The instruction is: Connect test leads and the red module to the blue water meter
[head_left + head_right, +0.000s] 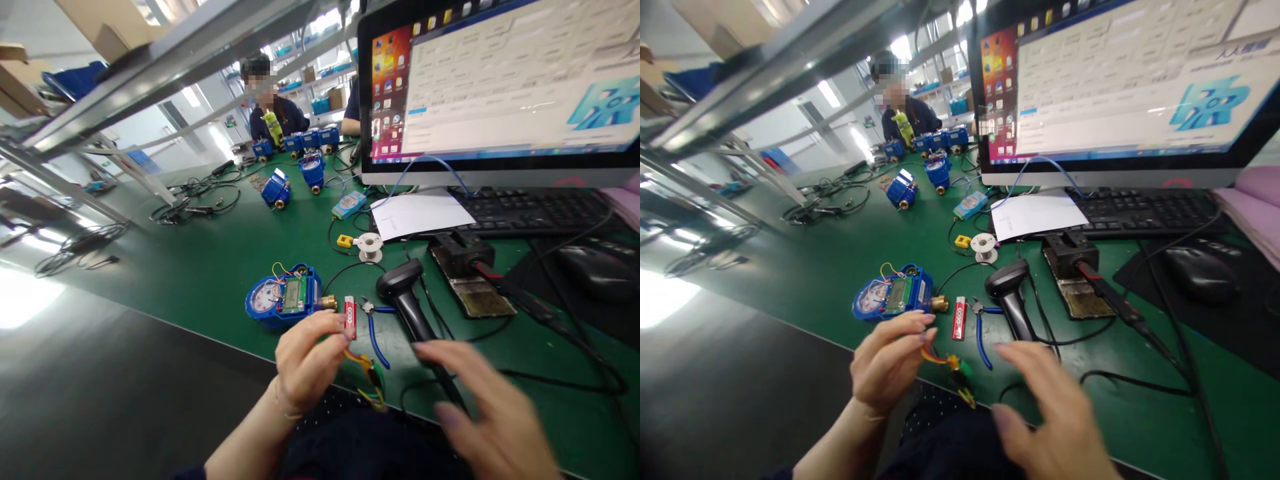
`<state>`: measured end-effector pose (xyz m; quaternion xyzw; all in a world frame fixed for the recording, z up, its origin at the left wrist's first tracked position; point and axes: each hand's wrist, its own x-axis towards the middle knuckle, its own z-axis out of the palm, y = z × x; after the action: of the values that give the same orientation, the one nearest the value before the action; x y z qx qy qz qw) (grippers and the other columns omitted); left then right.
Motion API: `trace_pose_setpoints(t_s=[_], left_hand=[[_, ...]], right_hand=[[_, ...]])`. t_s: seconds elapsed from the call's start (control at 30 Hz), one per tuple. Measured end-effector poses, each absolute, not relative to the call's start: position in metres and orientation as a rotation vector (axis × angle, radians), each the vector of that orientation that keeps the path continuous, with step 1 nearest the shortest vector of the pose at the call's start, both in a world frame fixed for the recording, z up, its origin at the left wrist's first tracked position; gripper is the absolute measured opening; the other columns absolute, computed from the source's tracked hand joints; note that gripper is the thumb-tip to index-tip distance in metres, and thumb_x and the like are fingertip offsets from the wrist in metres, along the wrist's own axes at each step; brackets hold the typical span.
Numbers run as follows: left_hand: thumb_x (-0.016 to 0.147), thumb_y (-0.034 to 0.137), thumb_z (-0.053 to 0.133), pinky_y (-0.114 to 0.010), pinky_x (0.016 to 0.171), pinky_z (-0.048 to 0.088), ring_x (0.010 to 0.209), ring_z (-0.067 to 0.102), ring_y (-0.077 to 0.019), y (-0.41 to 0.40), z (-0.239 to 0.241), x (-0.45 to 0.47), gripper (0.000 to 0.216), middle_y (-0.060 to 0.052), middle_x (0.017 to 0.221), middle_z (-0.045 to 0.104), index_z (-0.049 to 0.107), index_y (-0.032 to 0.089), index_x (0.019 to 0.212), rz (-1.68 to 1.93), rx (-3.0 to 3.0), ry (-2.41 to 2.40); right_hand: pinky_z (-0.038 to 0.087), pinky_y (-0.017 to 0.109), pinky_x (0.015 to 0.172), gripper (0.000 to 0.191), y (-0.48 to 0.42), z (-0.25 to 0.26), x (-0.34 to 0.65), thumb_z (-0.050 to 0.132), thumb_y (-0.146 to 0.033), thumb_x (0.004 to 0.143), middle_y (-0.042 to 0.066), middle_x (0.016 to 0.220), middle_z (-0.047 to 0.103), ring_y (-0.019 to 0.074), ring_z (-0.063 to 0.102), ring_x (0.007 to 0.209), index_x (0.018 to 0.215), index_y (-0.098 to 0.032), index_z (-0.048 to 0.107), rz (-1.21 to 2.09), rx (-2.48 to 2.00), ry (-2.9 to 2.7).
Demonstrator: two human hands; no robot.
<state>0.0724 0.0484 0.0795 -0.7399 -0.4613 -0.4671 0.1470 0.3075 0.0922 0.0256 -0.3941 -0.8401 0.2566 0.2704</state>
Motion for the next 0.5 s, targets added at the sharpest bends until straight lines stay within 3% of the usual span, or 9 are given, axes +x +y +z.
trace_pose_setpoints(t_s=[0.1,0.2,0.33,0.5], left_hand=[[0.083,0.006,0.053,-0.034,0.090,0.052,0.087,0.061,-0.0136,0.054,0.076,0.085,0.010,-0.006,0.084,0.062,0.058,0.011,0.090,-1.037,-2.384,-1.275],[0.083,0.007,0.052,-0.037,0.097,0.047,0.095,0.058,-0.0154,0.051,0.065,0.089,0.016,-0.009,0.093,0.061,0.058,0.011,0.097,-1.066,-2.435,-1.303],[0.076,0.006,0.064,-0.028,0.087,0.051,0.099,0.056,-0.0153,0.038,0.045,0.087,0.032,-0.010,0.107,0.054,0.056,0.016,0.105,-1.322,-2.245,-1.654],[0.078,0.017,0.066,-0.023,0.079,0.053,0.088,0.060,-0.0131,0.029,0.040,0.078,0.040,-0.007,0.104,0.057,0.054,0.022,0.116,-1.503,-1.940,-1.960]], right_hand=[[0.053,0.029,0.068,0.023,0.067,0.031,0.256,0.044,-0.037,0.089,0.007,0.086,0.064,0.0183,0.062,0.078,0.097,-0.022,0.060,1.041,-0.717,-2.061],[0.046,0.021,0.059,0.018,0.062,0.031,0.238,0.041,-0.020,0.090,0.002,0.073,0.060,0.0109,0.056,0.063,0.079,-0.020,0.056,1.194,-0.730,-1.981],[0.038,0.019,0.051,0.017,0.062,0.030,0.234,0.045,-0.017,0.086,-0.001,0.065,0.053,0.0085,0.050,0.056,0.070,-0.018,0.052,1.204,-0.755,-1.983],[0.036,0.018,0.048,0.018,0.059,0.028,0.214,0.046,-0.017,0.083,-0.003,0.060,0.049,0.0074,0.048,0.052,0.065,-0.019,0.047,1.196,-0.798,-1.923]])
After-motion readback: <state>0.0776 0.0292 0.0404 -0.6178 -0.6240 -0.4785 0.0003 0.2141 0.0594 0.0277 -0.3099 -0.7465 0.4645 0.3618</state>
